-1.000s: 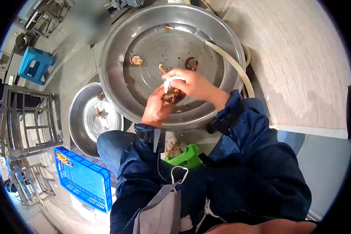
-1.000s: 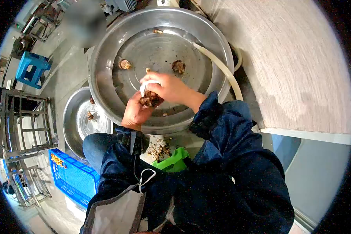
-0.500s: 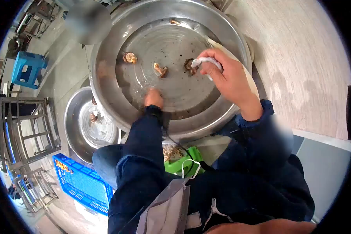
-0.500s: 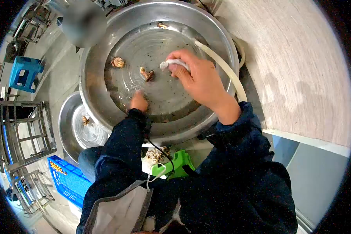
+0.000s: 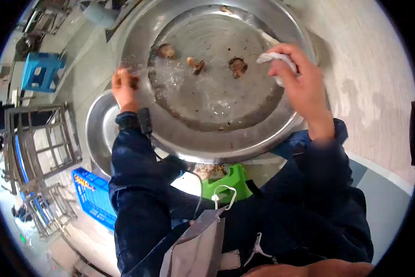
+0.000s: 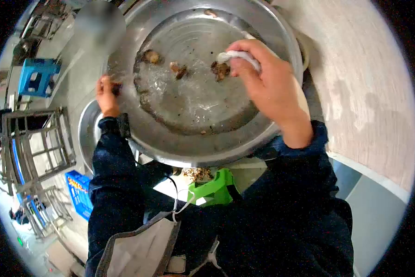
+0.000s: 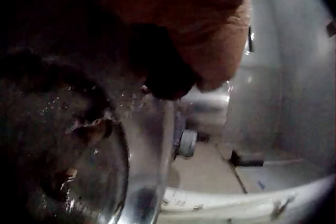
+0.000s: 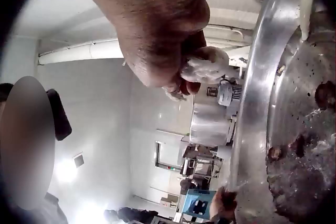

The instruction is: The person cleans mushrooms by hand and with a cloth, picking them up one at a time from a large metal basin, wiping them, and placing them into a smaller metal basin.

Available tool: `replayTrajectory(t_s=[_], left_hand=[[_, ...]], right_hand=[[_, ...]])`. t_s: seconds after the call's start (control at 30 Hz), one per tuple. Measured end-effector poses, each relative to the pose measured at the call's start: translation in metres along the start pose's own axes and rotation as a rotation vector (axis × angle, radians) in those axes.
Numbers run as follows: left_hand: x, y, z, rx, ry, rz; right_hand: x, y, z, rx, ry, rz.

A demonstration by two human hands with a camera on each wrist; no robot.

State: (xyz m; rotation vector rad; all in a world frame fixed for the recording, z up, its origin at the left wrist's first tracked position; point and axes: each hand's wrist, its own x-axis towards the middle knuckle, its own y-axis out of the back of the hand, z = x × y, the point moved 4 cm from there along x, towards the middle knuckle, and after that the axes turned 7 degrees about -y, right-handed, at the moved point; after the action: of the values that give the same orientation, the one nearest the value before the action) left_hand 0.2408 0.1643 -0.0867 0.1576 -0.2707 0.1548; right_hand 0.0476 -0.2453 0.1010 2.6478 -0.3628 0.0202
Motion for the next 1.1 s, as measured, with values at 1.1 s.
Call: replayTrajectory(t_s=[1.1], left_hand=[[-0.122, -0.213, -0.031, -0.281, 0.676, -0.527]], right_hand=[[-0.002, -0.004, 0.008, -0.112, 0.041, -0.095]])
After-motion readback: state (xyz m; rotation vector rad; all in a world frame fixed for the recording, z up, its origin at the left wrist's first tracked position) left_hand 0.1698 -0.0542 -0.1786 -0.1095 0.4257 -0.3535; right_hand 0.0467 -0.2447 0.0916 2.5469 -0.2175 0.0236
